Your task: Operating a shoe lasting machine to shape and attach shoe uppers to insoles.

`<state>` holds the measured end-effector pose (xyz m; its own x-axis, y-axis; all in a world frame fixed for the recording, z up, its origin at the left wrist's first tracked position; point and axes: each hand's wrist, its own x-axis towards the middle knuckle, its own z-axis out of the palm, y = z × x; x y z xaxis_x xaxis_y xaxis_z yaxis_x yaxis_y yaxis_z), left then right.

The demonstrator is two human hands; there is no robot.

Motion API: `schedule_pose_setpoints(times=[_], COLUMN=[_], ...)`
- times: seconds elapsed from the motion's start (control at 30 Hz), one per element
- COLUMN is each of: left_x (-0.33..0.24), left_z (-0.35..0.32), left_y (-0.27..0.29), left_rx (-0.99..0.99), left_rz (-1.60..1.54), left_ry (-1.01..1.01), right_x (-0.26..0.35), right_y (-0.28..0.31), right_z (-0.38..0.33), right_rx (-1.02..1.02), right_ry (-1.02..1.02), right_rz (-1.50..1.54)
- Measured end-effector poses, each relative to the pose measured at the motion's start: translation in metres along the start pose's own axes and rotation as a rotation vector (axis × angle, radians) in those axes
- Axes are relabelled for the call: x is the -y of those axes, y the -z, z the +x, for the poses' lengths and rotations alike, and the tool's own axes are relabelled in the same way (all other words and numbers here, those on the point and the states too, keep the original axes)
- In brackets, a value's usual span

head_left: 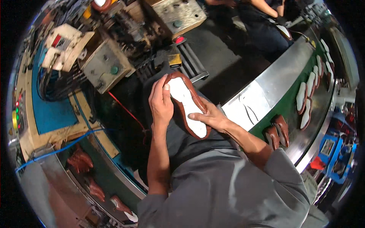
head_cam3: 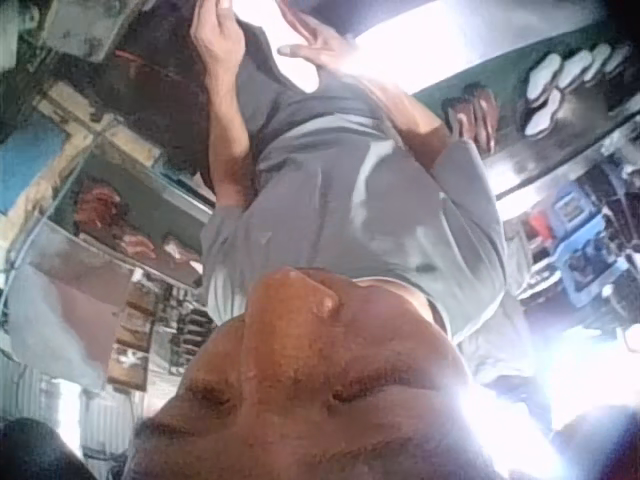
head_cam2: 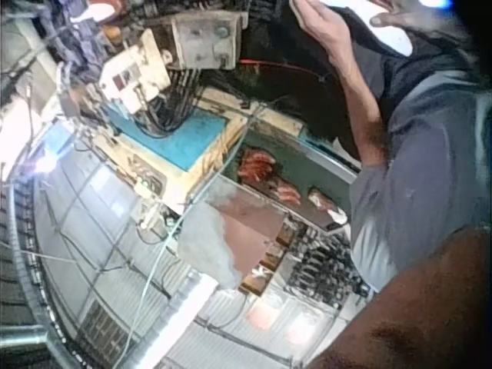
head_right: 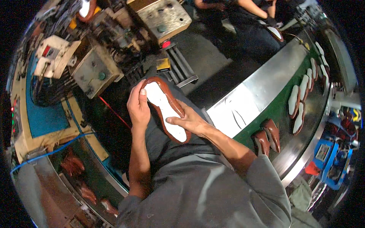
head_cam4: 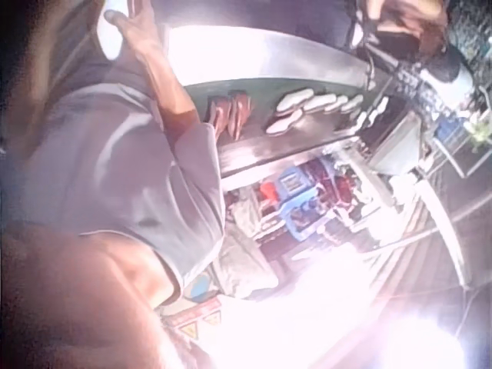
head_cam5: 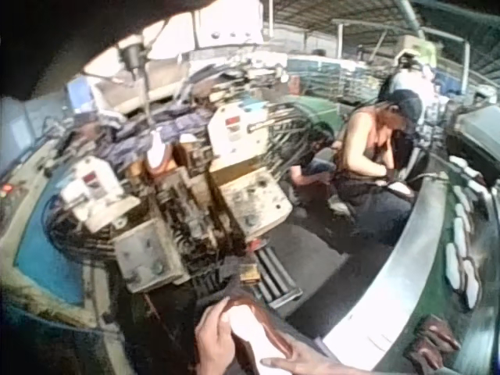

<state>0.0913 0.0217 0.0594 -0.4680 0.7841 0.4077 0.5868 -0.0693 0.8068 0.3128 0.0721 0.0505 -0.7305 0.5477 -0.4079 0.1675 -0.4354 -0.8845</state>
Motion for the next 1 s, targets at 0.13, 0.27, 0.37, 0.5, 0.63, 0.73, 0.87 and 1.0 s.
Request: schedule_pose_setpoints(times=[0.13,0.27,0.37,0.5,0.63,0.73,0.87,1.0], left_x=[0.008,0.025,0.031,0.02,0.0,0.007,0.01,0.015], left_z=[0.005,-0.002,-0.003,0.001,0.019,0.027,0.019,0.009], left_y=[0.034,0.013,0.002,0.02,0.047,0.048,0.022,0.003], left_rx=[0.147,0.04,-0.053,0.085,0.38,0.447,0.254,0.132], left_rz=[0.069,0.157,0.22,0.189,0.038,0.168,0.409,0.396], left_ry=[0.125,0.026,0.04,0.095,0.138,0.0,-0.199,-0.102], right_x=[0.043,0.05,0.045,0.047,0.07,0.072,0.069,0.061], right_y=[-0.006,-0.024,-0.026,-0.017,-0.011,-0.008,-0.01,-0.014], right_z=[0.022,0.073,0.085,0.076,0.074,0.084,0.09,0.091], right_rx=[-0.021,-0.234,-0.258,-0.255,-0.164,-0.131,-0.186,-0.27], right_ry=[0.218,0.686,0.748,0.572,0.868,0.824,0.735,0.717], right_rz=[-0.716,-0.816,-0.871,-0.817,-0.915,-1.042,-1.178,-1.148])
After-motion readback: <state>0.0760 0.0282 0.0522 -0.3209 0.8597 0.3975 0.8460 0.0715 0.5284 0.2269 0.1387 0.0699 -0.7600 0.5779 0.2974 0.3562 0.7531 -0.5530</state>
